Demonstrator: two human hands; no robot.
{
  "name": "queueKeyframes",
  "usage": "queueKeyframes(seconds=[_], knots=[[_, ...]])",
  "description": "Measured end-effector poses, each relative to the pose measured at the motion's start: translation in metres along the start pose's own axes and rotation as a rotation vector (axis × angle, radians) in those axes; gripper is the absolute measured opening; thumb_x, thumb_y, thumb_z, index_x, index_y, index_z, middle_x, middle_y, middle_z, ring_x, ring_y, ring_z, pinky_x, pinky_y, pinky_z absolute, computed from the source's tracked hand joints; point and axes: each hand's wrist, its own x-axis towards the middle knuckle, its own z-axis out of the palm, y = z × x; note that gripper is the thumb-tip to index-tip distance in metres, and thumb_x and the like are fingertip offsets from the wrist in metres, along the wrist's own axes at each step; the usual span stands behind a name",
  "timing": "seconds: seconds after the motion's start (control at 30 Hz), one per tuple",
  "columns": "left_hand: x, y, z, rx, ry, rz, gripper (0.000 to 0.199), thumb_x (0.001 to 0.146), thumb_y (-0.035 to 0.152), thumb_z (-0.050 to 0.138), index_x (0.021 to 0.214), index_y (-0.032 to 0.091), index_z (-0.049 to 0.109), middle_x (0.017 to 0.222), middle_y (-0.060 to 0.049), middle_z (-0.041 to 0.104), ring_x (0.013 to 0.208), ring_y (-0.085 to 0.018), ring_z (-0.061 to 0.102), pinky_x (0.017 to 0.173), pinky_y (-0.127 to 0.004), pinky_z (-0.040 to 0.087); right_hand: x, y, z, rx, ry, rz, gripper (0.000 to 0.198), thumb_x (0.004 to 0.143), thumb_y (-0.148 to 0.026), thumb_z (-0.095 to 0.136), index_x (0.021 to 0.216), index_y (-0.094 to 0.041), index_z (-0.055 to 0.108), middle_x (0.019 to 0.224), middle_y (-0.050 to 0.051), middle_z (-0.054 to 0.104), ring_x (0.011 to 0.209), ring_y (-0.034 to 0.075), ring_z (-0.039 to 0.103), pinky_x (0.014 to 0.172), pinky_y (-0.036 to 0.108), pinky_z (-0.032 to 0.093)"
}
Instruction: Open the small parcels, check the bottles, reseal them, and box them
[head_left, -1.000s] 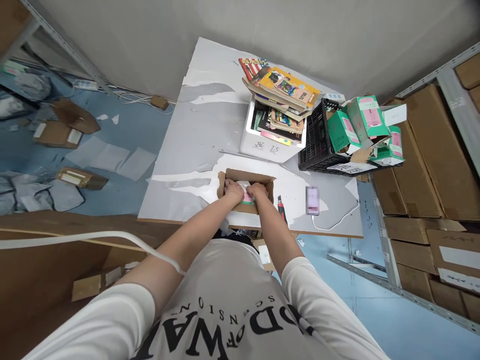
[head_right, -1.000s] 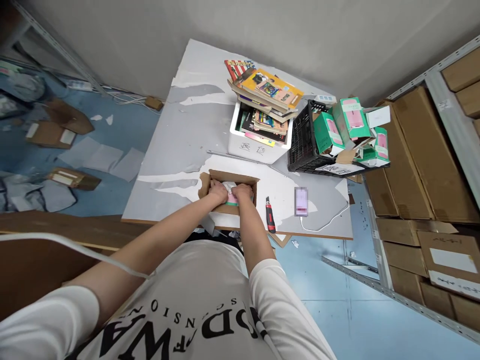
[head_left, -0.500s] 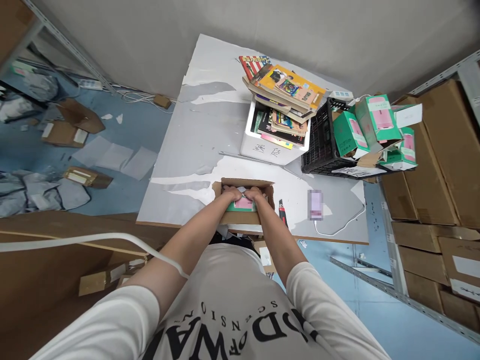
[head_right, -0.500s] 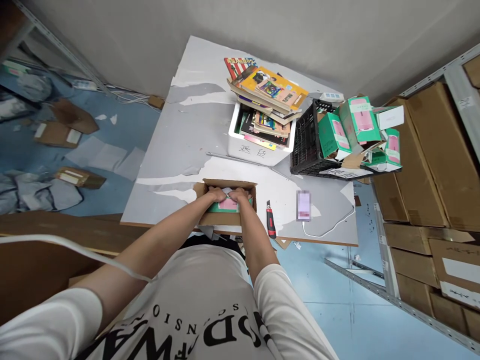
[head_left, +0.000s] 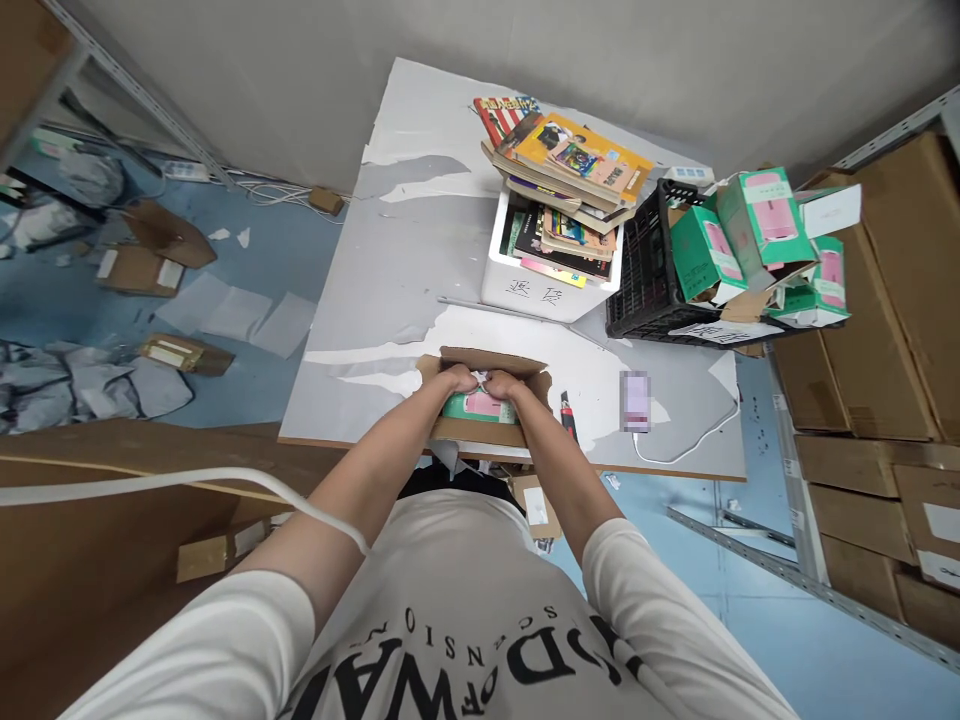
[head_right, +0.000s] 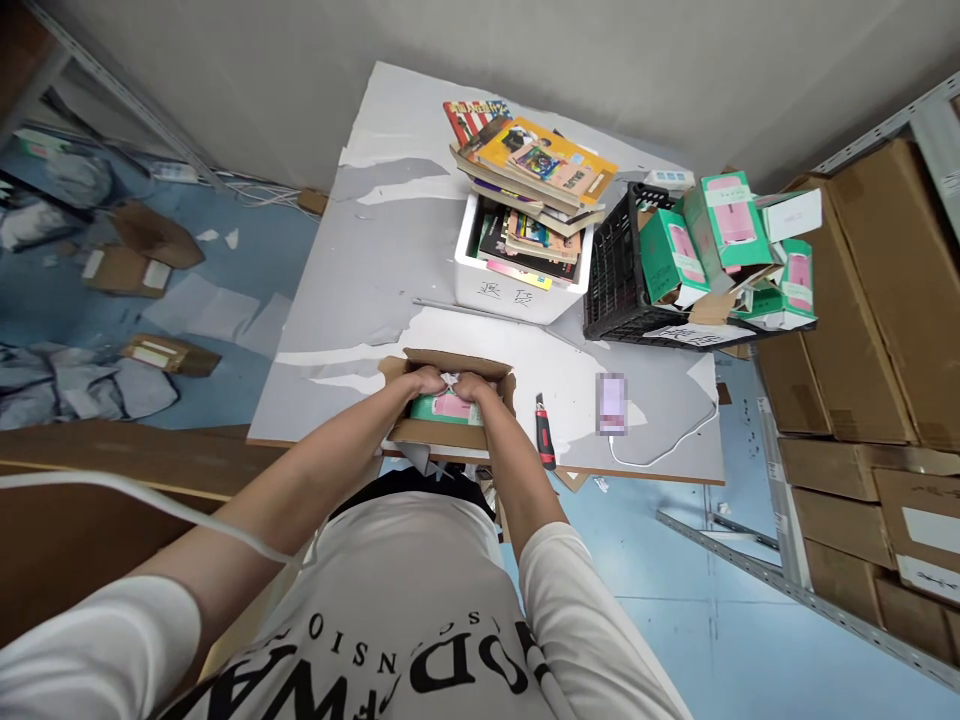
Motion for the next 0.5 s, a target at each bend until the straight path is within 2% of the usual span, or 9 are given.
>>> queueKeyframes(seconds=[0.17,0.3,0.5], knots=[[-0.009,-0.001,0.002,0.019,0.018,-0.048,0.045,0.066,0.031,0.07,0.106,0.009,0.067,0.105,-0.017,0.07,0.094,-0.027,0.068,0.073,-0.026,0.051,-0.01,0.005,0.016,0.017,0.063,-0.012,0.033,0.09,-0.026,0.046,0.116,-0.016,0.064,0.123,0.011,0.065,0.106,0.023,0.064,0.083,0.026,0.05],[-0.017,-0.001,0.004,0.041,0.018,-0.001,0.043,0.07,0.031,0.067,0.109,0.012,0.066,0.112,-0.015,0.069,0.1,-0.025,0.066,0.078,-0.025,0.05,-0.019,0.006,0.025,-0.022,0.127,-0.033,0.031,0.092,-0.026,0.044,0.114,-0.018,0.064,0.122,0.01,0.065,0.108,0.022,0.063,0.084,0.026,0.049],[-0.023,-0.004,0.001,0.116,0.016,0.087,0.048,0.074,0.038,0.062,0.115,0.012,0.062,0.123,-0.018,0.063,0.109,-0.029,0.063,0.086,-0.029,0.049,-0.038,0.006,0.029,-0.155,0.218,-0.09,0.033,0.093,-0.023,0.038,0.115,-0.017,0.062,0.117,0.015,0.066,0.109,0.027,0.062,0.09,0.033,0.047]])
